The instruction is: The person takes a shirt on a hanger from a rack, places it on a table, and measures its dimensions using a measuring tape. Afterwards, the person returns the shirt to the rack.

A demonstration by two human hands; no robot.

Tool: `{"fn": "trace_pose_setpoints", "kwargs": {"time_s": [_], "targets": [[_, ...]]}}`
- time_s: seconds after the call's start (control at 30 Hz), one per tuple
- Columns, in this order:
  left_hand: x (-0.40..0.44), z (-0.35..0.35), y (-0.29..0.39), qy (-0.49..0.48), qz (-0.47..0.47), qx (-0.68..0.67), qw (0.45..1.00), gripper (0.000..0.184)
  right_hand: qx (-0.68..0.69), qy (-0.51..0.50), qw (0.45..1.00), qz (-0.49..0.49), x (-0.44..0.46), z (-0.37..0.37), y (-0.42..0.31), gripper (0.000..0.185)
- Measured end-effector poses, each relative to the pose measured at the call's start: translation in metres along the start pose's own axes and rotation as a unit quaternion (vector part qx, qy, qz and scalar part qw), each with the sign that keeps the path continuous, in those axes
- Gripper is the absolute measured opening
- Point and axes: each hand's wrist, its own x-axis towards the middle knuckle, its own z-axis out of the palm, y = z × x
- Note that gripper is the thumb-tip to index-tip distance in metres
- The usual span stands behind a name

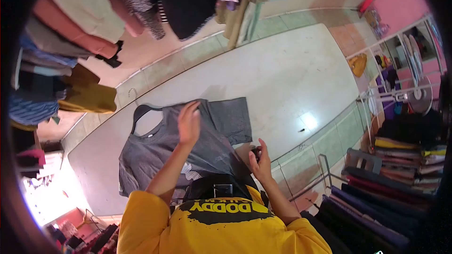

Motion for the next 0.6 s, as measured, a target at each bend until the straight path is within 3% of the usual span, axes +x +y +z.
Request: {"fn": "trace_pose_setpoints", "kwargs": {"time_s": [0.13,0.2,0.23,0.3,0.37,0.4,0.6], "targets": [[-0.107,-0.109,-0.066,0.177,-0.100,0.252,0.946,0.032,-0.119,-0.061,0.982,-0.137,0.023,0.001,-0.039,0.054],[-0.174,-0.155,-0.109,0.216,-0.240,0.296,0.899,0.045,-0.134,-0.104,0.969,-0.179,0.036,0.022,-0.060,0.054],[-0.188,-0.165,-0.104,0.224,-0.247,0.299,0.894,0.045,-0.150,-0.135,0.956,-0.211,0.041,0.034,-0.069,0.054],[-0.212,-0.184,-0.093,0.115,-0.469,0.413,0.772,0.061,-0.178,-0.155,0.936,-0.263,0.055,0.062,-0.074,0.056],[-0.221,-0.189,-0.097,0.096,-0.477,0.403,0.775,0.065,-0.348,-0.199,0.903,-0.156,0.066,0.083,-0.088,0.060],[-0.221,-0.192,-0.101,0.070,-0.475,0.394,0.784,0.068,-0.399,-0.182,0.885,-0.154,0.081,0.090,-0.075,0.061],[-0.171,-0.214,-0.140,0.051,-0.399,0.414,0.817,0.074,-0.472,-0.140,0.862,-0.124,0.140,0.095,-0.098,0.055]]}}
